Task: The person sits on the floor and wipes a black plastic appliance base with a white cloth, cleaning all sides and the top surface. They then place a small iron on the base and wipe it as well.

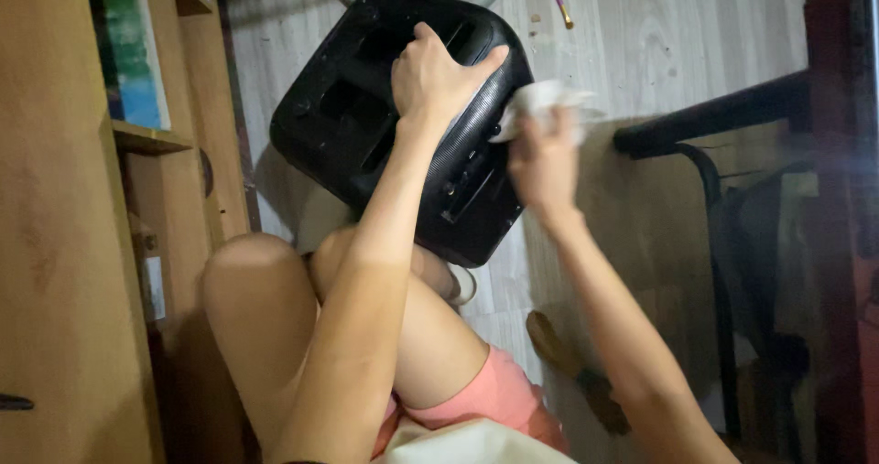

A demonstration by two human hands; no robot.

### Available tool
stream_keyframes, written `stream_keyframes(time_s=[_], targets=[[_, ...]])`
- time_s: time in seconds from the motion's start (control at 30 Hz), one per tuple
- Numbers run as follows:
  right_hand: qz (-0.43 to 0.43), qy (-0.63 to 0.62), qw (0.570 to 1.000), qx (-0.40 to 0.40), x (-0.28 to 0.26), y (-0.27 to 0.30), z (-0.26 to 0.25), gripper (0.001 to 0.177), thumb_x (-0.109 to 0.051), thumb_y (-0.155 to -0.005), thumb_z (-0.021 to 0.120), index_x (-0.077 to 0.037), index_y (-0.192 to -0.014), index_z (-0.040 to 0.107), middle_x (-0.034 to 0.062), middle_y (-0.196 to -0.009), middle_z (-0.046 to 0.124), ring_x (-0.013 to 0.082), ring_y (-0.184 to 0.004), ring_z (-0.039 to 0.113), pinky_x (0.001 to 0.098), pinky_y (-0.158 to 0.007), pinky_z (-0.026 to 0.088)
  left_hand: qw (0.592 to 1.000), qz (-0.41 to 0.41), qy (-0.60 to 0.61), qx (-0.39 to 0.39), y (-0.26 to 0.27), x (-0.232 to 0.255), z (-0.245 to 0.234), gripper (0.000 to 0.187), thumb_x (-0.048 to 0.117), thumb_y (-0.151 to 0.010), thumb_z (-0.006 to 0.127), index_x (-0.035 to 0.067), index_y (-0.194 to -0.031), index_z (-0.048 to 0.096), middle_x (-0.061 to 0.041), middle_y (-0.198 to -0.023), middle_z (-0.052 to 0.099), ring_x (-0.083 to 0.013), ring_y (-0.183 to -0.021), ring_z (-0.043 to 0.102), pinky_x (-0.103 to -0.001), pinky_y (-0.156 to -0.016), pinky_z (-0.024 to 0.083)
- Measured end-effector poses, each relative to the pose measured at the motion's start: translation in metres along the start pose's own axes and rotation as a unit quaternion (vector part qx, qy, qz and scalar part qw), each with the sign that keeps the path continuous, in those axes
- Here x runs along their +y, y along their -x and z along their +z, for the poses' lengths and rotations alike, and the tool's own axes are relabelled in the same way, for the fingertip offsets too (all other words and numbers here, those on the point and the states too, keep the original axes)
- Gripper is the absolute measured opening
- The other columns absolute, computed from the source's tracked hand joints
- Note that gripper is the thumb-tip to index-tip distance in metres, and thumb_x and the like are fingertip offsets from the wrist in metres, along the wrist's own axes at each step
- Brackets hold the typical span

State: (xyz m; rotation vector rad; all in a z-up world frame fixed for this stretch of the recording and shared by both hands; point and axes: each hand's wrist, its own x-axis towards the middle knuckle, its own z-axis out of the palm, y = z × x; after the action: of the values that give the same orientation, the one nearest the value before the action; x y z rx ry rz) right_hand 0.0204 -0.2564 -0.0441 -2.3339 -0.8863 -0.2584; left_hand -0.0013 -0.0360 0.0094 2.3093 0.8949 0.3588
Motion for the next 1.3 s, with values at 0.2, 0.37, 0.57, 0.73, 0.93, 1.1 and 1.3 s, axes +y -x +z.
stream_keyframes(time_s=[0.2, 0.37, 0.57, 0.73, 0.93, 1.1, 1.3], targets=[[0.086, 0.049, 0.99, -0.098, -0.042, 0.026, 0.023, 0.02, -0.011, -0.101, 0.064, 0.001, -0.118, 0.064, 0.0281, -0.122, 0.055, 0.0473, -0.093, 0.064, 0.0536, -0.077, 0.053, 1.0, -0.019, -0.01, 0.007, 0.001, -0.001, -0.003, 0.096, 0.076, -0.065, 0.081, -0.01, -0.101, 0.061, -0.027, -0.087, 0.073, -0.0398, -0.083, 0.075, -0.044, -0.071, 0.061], [-0.011, -0.133, 0.989, -0.061, -0.084, 0.053, -0.013, 0.027, -0.006, -0.092, 0.063, -0.004, -0.119, 0.067, 0.0265, -0.122, 0.054, 0.0464, -0.105, 0.061, 0.0499, -0.091, 0.052, 1.0, -0.024, 0.004, -0.004, -0.009, 0.002, -0.007, 0.093, 0.076, -0.065, 0.081, -0.008, -0.098, 0.061, -0.026, -0.087, 0.073, -0.039, -0.084, 0.075, -0.043, -0.074, 0.061], [-0.05, -0.028, 0.998, 0.017, -0.035, 0.032, -0.002, 0.032, -0.009, -0.098, 0.069, -0.008, -0.13, 0.069, 0.0226, -0.121, 0.051, 0.0428, -0.107, 0.06, 0.0471, -0.094, 0.053, 1.0, -0.008, 0.011, 0.013, 0.0, -0.009, 0.002, 0.091, 0.076, -0.067, 0.079, -0.008, -0.098, 0.062, -0.025, -0.086, 0.073, -0.0386, -0.084, 0.075, -0.043, -0.073, 0.062], [-0.147, 0.119, 0.976, -0.105, 0.01, -0.023, 0.022, 0.021, -0.013, -0.099, 0.069, -0.002, -0.117, 0.069, 0.0198, -0.111, 0.053, 0.0392, -0.087, 0.065, 0.0458, -0.073, 0.056, 0.998, 0.008, 0.0, 0.067, -0.015, -0.012, -0.001, 0.091, 0.076, -0.064, 0.081, -0.008, -0.095, 0.062, -0.025, -0.082, 0.073, -0.0408, -0.079, 0.074, -0.045, -0.07, 0.06], [-0.037, 0.028, 0.996, -0.073, -0.025, 0.001, 0.013, 0.02, -0.006, -0.096, 0.068, 0.001, -0.115, 0.066, 0.0268, -0.121, 0.056, 0.0449, -0.095, 0.063, 0.0499, -0.076, 0.054, 0.999, 0.01, -0.005, 0.049, -0.012, -0.015, 0.009, 0.095, 0.079, -0.066, 0.078, -0.01, -0.096, 0.061, -0.024, -0.08, 0.073, -0.0369, -0.078, 0.076, -0.041, -0.07, 0.062], [-0.041, -0.068, 0.997, -0.021, -0.072, 0.06, 0.014, 0.023, -0.003, -0.097, 0.065, 0.001, -0.12, 0.066, 0.0261, -0.125, 0.055, 0.0438, -0.108, 0.061, 0.0472, -0.091, 0.052, 0.999, 0.026, -0.002, 0.044, -0.011, -0.018, 0.015, 0.096, 0.079, -0.068, 0.077, -0.01, -0.097, 0.061, -0.024, -0.08, 0.073, -0.036, -0.078, 0.076, -0.041, -0.068, 0.062], [0.27, -0.23, 0.93, -0.092, -0.135, 0.107, 0.018, 0.018, -0.01, -0.102, 0.063, -0.001, -0.114, 0.072, 0.0211, -0.108, 0.059, 0.035, -0.096, 0.063, 0.0408, -0.083, 0.051, 0.995, 0.028, -0.029, 0.089, -0.004, -0.01, 0.02, 0.092, 0.079, -0.067, 0.078, -0.009, -0.092, 0.063, -0.024, -0.077, 0.073, -0.0384, -0.076, 0.076, -0.043, -0.072, 0.061]])
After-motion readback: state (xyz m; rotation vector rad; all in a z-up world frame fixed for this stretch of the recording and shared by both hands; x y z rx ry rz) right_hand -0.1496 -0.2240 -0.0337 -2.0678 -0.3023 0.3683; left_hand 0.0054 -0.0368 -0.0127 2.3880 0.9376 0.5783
